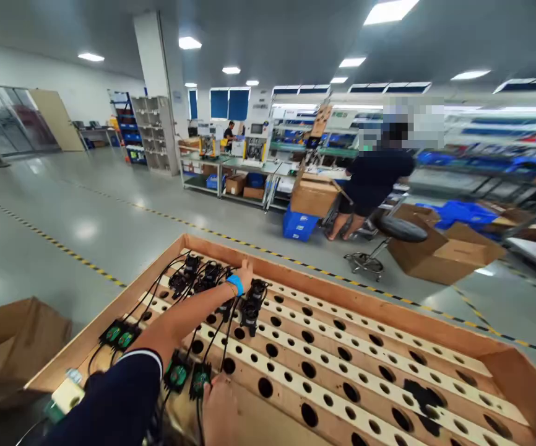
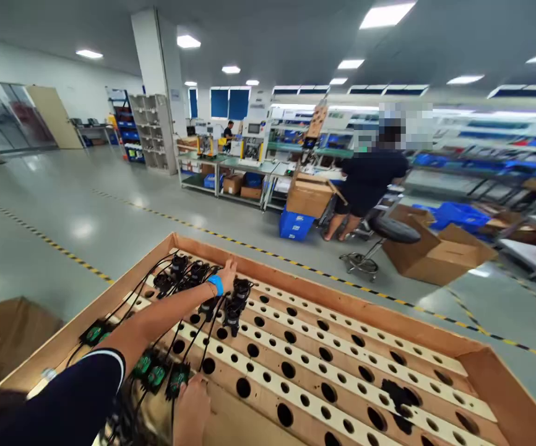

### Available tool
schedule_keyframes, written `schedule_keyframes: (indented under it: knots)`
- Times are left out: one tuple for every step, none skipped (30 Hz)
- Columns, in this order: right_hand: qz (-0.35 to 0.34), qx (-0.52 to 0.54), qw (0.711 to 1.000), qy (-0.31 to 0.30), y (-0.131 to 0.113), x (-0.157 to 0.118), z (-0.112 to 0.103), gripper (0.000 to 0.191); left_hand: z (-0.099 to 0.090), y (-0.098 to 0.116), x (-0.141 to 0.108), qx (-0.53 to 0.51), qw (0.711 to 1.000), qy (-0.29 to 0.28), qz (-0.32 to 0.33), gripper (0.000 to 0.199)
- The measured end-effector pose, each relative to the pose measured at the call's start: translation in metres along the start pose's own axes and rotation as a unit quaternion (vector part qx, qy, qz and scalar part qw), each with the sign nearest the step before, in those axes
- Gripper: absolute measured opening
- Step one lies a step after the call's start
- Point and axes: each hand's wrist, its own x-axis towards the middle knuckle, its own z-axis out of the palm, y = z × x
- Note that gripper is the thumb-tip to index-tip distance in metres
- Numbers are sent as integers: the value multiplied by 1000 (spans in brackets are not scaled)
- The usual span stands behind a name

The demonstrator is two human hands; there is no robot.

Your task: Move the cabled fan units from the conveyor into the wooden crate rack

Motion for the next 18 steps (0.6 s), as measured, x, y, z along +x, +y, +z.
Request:
schedule_keyframes:
  knots:
    - [32,-11,999,-18,0,-1,6,34,1,-6,-18,5,1000,-4,-10,33]
    - [59,-23,997,-34,0,-2,10,34,3,-13,-40,15,1000,-16,-17,30]
    - [76,-30,996,-45,0,-2,12,34,5,-19,-66,32,999,-39,-17,28]
    - [81,-26,995,-55,0,-3,13,33,9,-26,-96,49,997,-64,-13,27]
    - [79,-9,995,-61,1,-3,14,31,14,-32,-127,79,990,-115,4,31]
    - [77,21,995,-67,2,-2,14,30,21,-39,-158,99,984,-145,25,46]
    - [79,67,992,-74,4,-2,14,30,30,-45,-188,105,981,-159,36,64]
    - [91,128,984,-87,5,-1,14,30,40,-51,-215,105,977,-179,43,80]
    - [115,199,968,-104,8,-1,13,32,50,-55,-238,105,975,-191,40,92]
    - [147,272,943,-121,12,-2,12,35,60,-58,-256,105,976,-189,29,99]
    - [173,339,915,-134,17,-4,9,41,69,-59,-270,106,978,-177,16,100]
    - [184,392,891,-138,23,-8,4,46,76,-58,-279,107,982,-155,0,97]
    - [177,422,880,-129,32,-14,-1,50,82,-56,-285,109,985,-130,-14,93]
    - [160,428,883,-107,42,-24,-6,53,86,-53,-288,111,987,-110,-25,89]
    - [136,411,898,-77,53,-36,-11,56,89,-51,-289,113,988,-98,-32,86]
    - [108,374,920,-48,65,-52,-14,57,90,-48,-288,118,988,-93,-36,86]
    - [79,320,944,-23,77,-69,-14,55,91,-46,-288,123,987,-93,-40,86]
    - [47,250,967,-5,87,-86,-12,51,91,-45,-287,129,986,-95,-43,88]
